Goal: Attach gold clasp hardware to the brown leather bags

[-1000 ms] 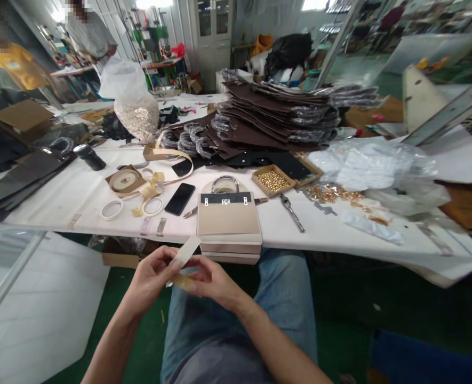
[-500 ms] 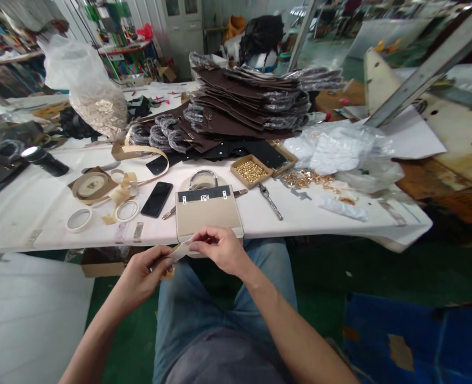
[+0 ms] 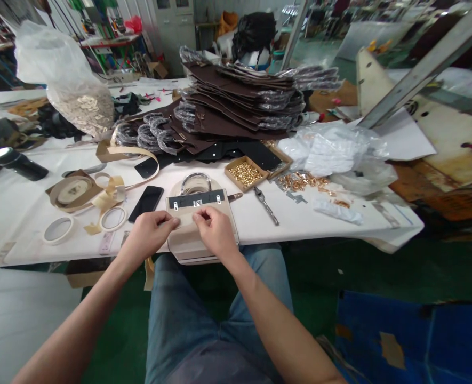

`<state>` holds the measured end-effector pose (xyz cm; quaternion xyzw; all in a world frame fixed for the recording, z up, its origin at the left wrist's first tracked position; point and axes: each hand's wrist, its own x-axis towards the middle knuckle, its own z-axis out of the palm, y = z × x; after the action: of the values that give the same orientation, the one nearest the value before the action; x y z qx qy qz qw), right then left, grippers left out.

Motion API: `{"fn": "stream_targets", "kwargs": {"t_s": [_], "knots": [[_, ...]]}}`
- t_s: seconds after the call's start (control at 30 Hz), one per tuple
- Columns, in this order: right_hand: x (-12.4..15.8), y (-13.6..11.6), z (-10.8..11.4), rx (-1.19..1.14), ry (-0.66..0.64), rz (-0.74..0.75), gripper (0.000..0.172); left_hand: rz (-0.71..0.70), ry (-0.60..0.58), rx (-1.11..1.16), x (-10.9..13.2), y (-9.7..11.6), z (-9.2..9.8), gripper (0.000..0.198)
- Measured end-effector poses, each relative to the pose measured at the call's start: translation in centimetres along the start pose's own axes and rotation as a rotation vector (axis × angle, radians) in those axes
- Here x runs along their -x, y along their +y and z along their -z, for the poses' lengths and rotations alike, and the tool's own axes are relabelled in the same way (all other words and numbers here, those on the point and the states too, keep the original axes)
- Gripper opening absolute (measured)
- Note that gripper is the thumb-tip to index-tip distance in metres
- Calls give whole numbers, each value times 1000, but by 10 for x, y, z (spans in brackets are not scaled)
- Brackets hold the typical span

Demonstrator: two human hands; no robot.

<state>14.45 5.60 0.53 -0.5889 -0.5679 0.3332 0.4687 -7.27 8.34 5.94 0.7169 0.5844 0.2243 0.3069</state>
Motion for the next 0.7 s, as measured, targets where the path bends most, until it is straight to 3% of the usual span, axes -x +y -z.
{"fn": "stream_targets", "kwargs": {"t_s": [0.13, 0.27, 0.7], "knots": [[-35, 12, -5, 250, 111, 61, 15, 60, 61, -202, -50, 1, -13, 30], [-53, 22, -12, 425, 156, 28, 14, 82, 39, -232, -79, -4, -24, 31], [-59, 26, -19, 456, 172, -23, 14, 126, 10, -229, -98, -10, -27, 26]]}}
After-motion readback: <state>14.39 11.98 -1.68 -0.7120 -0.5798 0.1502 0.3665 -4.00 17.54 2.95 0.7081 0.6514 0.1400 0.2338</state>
